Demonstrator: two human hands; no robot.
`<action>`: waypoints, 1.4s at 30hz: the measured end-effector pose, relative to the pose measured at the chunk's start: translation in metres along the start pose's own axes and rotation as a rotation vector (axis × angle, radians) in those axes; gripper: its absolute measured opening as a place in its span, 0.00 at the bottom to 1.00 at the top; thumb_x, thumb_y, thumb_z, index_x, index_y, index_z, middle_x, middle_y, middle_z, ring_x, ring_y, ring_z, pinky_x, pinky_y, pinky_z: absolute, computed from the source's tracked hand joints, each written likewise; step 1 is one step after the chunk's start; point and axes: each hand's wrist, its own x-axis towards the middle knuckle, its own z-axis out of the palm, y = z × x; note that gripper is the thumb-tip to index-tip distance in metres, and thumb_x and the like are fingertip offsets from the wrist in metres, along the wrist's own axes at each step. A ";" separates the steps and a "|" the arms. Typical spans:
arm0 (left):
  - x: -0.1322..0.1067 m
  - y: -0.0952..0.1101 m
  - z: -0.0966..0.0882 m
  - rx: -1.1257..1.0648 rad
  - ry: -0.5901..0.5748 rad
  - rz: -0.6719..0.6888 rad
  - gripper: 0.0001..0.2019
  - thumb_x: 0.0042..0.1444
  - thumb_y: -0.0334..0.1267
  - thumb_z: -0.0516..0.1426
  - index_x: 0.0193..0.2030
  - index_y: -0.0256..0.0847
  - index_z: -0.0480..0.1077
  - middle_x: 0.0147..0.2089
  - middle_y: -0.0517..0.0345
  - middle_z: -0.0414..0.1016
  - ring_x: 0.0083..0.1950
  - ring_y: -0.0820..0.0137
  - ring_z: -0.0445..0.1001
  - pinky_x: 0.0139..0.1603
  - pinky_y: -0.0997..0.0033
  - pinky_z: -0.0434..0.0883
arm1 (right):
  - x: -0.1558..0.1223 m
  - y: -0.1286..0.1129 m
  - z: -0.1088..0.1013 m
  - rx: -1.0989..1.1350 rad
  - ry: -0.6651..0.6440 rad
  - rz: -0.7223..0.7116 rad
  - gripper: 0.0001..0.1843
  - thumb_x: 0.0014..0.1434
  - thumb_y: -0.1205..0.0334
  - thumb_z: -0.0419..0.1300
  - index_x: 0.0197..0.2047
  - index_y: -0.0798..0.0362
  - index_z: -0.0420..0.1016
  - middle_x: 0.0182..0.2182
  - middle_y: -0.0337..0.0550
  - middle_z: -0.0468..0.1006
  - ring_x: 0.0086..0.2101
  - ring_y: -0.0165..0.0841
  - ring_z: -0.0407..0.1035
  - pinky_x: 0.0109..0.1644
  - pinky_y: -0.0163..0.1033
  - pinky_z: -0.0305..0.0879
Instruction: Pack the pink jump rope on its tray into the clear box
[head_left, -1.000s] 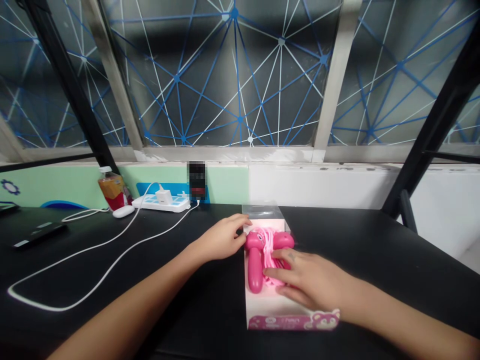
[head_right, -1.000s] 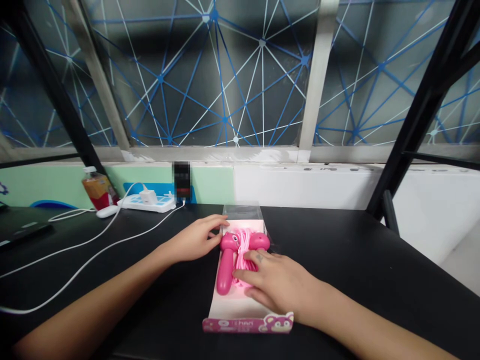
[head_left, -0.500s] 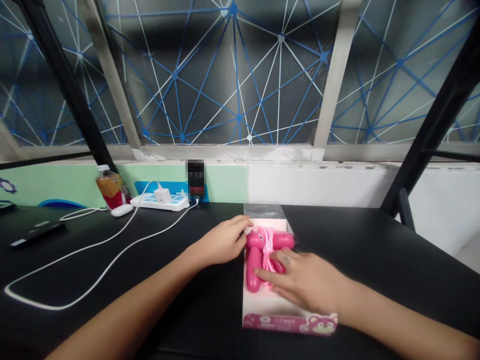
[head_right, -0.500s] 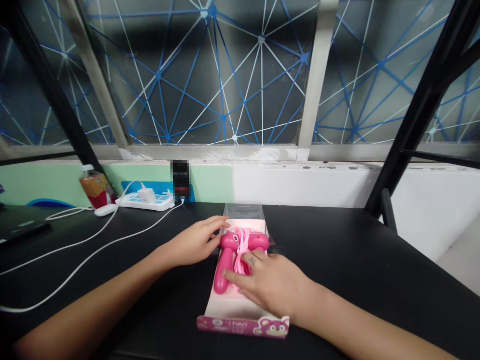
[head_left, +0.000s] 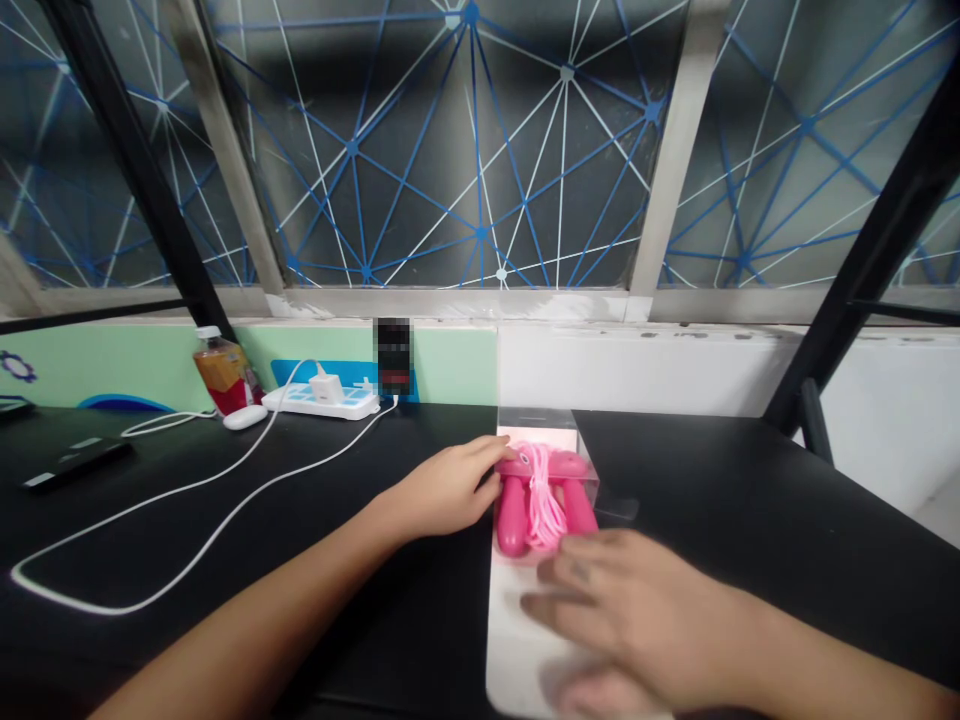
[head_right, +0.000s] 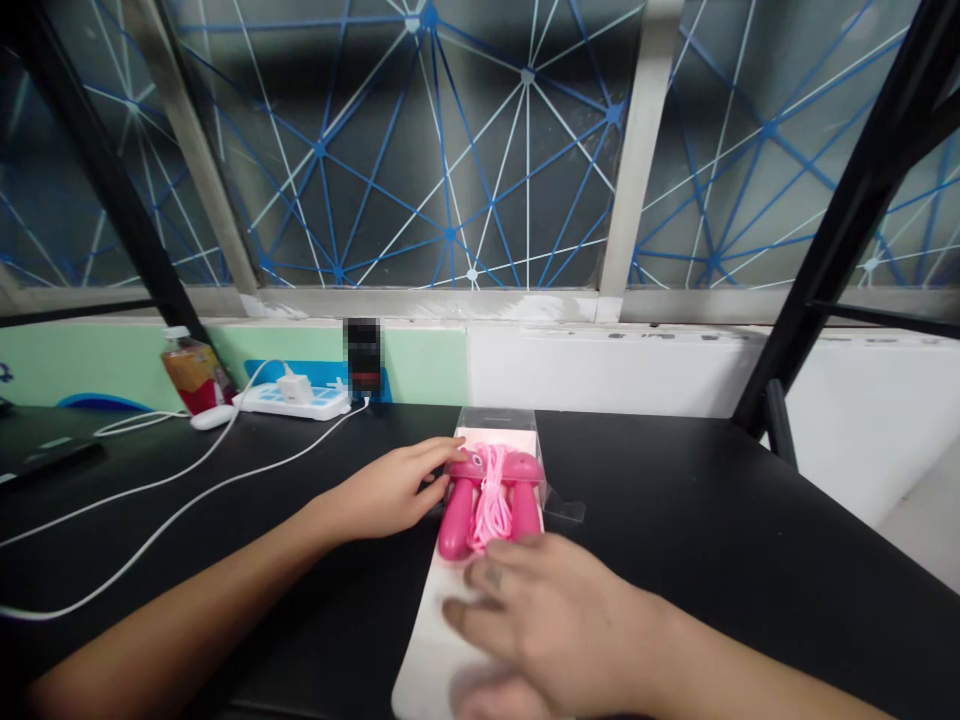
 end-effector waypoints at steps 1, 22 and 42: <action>0.000 0.000 0.000 -0.004 -0.001 -0.003 0.17 0.64 0.33 0.49 0.59 0.44 0.65 0.62 0.54 0.68 0.60 0.63 0.70 0.60 0.64 0.68 | -0.002 -0.003 -0.001 0.064 -0.038 -0.030 0.22 0.67 0.50 0.53 0.59 0.51 0.69 0.45 0.47 0.79 0.43 0.41 0.73 0.44 0.44 0.69; -0.002 0.002 -0.004 -0.027 -0.006 0.023 0.15 0.64 0.31 0.49 0.54 0.45 0.68 0.59 0.54 0.70 0.57 0.63 0.72 0.54 0.65 0.71 | -0.010 0.015 -0.016 0.336 -0.162 0.323 0.27 0.60 0.50 0.62 0.61 0.45 0.68 0.59 0.49 0.71 0.55 0.45 0.68 0.61 0.52 0.61; -0.005 0.011 -0.016 -0.102 -0.117 0.034 0.30 0.52 0.48 0.65 0.61 0.48 0.64 0.66 0.53 0.63 0.61 0.57 0.69 0.61 0.60 0.67 | -0.018 0.060 0.007 0.164 0.240 0.563 0.22 0.64 0.54 0.57 0.60 0.47 0.64 0.56 0.51 0.68 0.56 0.45 0.63 0.58 0.58 0.65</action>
